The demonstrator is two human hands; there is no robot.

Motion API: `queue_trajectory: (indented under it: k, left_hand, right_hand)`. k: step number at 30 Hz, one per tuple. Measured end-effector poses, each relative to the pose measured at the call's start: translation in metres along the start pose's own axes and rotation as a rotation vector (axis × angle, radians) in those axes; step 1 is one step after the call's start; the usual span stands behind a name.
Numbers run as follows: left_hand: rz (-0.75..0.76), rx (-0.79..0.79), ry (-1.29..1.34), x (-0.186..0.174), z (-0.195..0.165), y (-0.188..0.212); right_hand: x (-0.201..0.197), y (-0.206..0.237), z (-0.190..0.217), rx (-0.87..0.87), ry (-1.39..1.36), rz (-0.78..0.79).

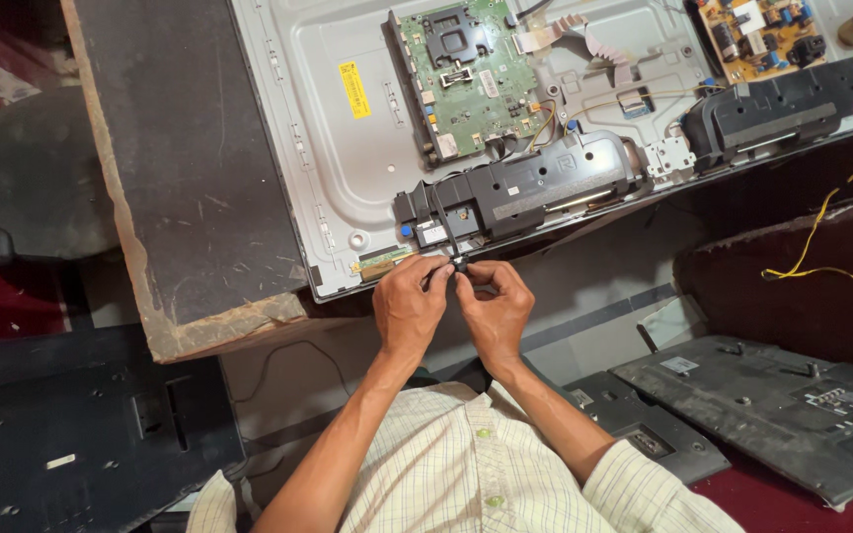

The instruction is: The person uses a red-handled screwdriver to loosen screws on a disassembled television chassis, then installs a black plastic component and connects several wires to the mainboard. The person secures the component and organizes the wiring within the chassis.

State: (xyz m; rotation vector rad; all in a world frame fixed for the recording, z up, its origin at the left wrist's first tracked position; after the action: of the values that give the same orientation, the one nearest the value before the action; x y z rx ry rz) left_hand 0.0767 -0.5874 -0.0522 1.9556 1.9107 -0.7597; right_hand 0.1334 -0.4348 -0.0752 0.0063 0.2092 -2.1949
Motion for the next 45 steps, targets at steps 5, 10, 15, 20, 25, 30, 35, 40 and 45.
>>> queue_trajectory:
  k: [5, 10, 15, 20, 25, 30, 35, 40, 45]
  left_hand:
    - [-0.023, -0.076, -0.066, 0.004, 0.003, 0.0]
    - [-0.046, -0.094, -0.076, 0.006, 0.005, 0.001]
    - [-0.067, -0.083, -0.055, 0.008, 0.007, 0.003]
    - [-0.077, -0.08, -0.05, 0.008, 0.009, 0.004]
    - [-0.085, -0.084, -0.041, 0.003, 0.012, 0.004]
    - [-0.057, -0.135, -0.049, -0.003, 0.027, 0.008]
    - [-0.025, -0.199, -0.017, -0.006, 0.047, 0.014]
    - [-0.002, -0.242, 0.017, -0.008, 0.058, 0.014]
    - [-0.007, -0.233, 0.047, -0.011, 0.057, 0.007]
  right_hand:
    - [-0.002, -0.003, -0.004, 0.021, -0.013, -0.003]
    - [-0.001, -0.002, -0.023, 0.16, -0.148, 0.006]
    - [0.001, -0.002, -0.032, 0.183, -0.192, 0.01]
    - [0.004, -0.004, -0.045, 0.262, -0.216, 0.022]
    - [0.007, -0.008, -0.055, 0.299, -0.324, -0.022]
    - [0.014, -0.009, -0.068, 0.407, -0.455, -0.012]
    - [0.016, -0.013, -0.075, 0.448, -0.423, -0.029]
    - [0.014, -0.015, -0.075, 0.469, -0.359, -0.046]
    - [0.017, -0.017, -0.072, 0.485, -0.318, -0.047]
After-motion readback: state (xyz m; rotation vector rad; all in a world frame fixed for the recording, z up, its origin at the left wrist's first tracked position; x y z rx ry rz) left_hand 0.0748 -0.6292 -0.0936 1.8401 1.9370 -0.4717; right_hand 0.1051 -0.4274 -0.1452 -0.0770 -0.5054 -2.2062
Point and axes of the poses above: each hand's wrist, its own y-axis away from the middle knuckle, its own x-axis out of the palm, z = x × y, the point moved 9 cm from there along -y, towards the middle knuckle, and after that the axes turned 7 degrees about -y, right-handed, at the moved point
